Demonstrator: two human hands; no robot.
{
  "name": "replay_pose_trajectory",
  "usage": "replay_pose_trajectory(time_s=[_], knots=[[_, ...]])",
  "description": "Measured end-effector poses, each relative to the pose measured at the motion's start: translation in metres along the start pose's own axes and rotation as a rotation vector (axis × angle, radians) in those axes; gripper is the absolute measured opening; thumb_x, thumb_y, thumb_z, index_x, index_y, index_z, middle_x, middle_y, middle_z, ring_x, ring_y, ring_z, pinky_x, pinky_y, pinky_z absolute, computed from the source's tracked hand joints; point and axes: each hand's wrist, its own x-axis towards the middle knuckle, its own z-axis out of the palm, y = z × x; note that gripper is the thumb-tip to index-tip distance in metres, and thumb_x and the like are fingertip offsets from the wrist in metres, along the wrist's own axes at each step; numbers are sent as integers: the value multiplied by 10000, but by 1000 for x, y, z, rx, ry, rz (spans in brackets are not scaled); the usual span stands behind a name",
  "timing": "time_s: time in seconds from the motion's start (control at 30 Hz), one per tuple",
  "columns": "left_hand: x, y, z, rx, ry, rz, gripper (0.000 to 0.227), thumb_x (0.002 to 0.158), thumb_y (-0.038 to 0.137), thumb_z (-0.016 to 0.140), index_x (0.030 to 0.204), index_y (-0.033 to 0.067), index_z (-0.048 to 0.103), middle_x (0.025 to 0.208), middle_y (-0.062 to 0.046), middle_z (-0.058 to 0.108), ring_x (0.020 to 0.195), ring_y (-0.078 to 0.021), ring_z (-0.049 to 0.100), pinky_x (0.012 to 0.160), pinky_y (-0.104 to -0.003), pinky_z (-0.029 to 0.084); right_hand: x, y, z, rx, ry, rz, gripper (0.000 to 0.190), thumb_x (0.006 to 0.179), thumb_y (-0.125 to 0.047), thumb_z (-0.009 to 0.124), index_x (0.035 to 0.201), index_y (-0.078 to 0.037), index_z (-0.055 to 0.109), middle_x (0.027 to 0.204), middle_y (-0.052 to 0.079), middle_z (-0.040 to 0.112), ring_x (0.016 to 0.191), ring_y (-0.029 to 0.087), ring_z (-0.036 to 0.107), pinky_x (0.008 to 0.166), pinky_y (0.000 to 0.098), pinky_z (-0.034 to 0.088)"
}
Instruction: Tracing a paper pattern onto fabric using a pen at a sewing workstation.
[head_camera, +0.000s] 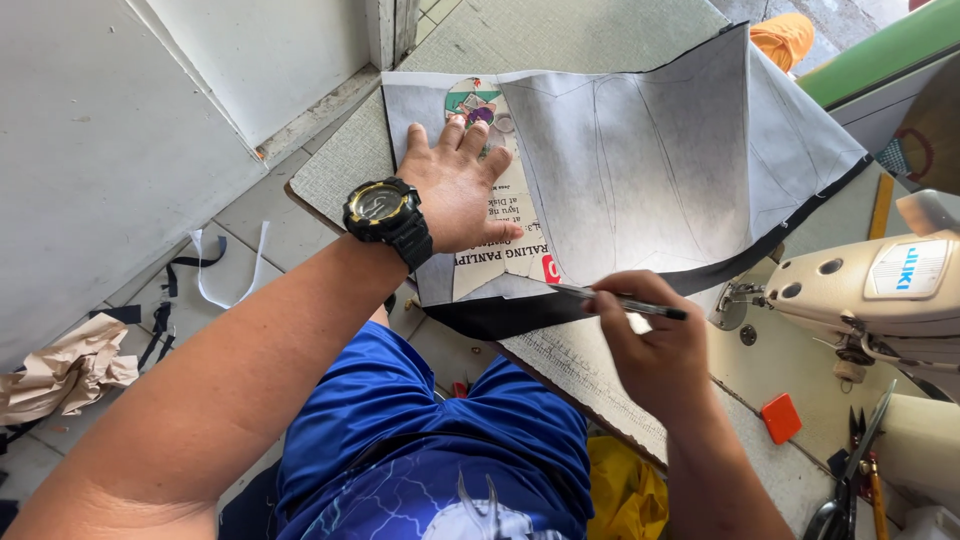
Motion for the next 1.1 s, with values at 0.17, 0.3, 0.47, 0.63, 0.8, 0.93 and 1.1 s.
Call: replay_pose_trajectory(time_s=[0.17, 0.3, 0.47, 0.63, 0.8, 0.93, 1.1], knots=[[-1, -2, 0, 34, 17, 31, 911, 848, 897, 461, 1429, 196, 464, 1507, -186, 370, 1444, -397, 299, 1062, -696, 248, 4, 1, 40, 52, -6, -121, 83, 904, -63, 690, 937, -104, 755, 718, 83, 731, 743, 185, 728, 707, 366, 575], [-3, -5, 4, 26, 52, 61, 902, 839, 904, 459, 1404, 202, 470, 1475, -183, 383, 1422, -398, 306, 1054, -686, 247, 6, -5, 50, -27, 9, -271, 70, 916, -35, 701, 938, -81, 749, 732, 127, 725, 739, 309, 754, 655, 403, 569], [-2, -7, 8, 36, 85, 66, 906, 830, 910, 470, 1398, 204, 476, 1462, -184, 397, 1417, -404, 309, 1053, -690, 245, 3, -9, 54, -112, 10, -361, 69, 913, -33, 711, 942, -92, 734, 758, 124, 706, 728, 330, 726, 639, 409, 555], [0, -7, 15, 37, 100, 69, 898, 836, 907, 461, 1387, 199, 470, 1458, -195, 390, 1404, -412, 310, 1046, -701, 236, 6, -16, 61, -113, -23, -397, 45, 932, -21, 689, 922, -60, 709, 734, 137, 684, 685, 348, 709, 594, 421, 532], [2, -7, 17, 39, 119, 72, 891, 826, 910, 467, 1370, 204, 476, 1461, -191, 393, 1399, -403, 311, 1043, -703, 228, -4, -35, 84, -230, -25, -527, 33, 889, -43, 717, 888, -76, 713, 726, 146, 654, 670, 410, 667, 590, 476, 531], [13, -6, 26, 67, 122, 32, 1004, 767, 996, 417, 1446, 258, 445, 1554, -145, 375, 1392, -364, 337, 1019, -692, 250, -27, -62, 90, -73, -297, -515, 30, 946, -14, 586, 954, -16, 614, 886, 120, 685, 804, 299, 673, 767, 384, 543], [13, -4, 24, 89, 142, 22, 977, 776, 991, 419, 1418, 256, 469, 1519, -121, 416, 1334, -360, 374, 976, -661, 292, -18, -60, 84, -83, -49, -458, 62, 974, 11, 615, 1004, 14, 669, 917, 133, 713, 835, 232, 710, 819, 332, 573]])
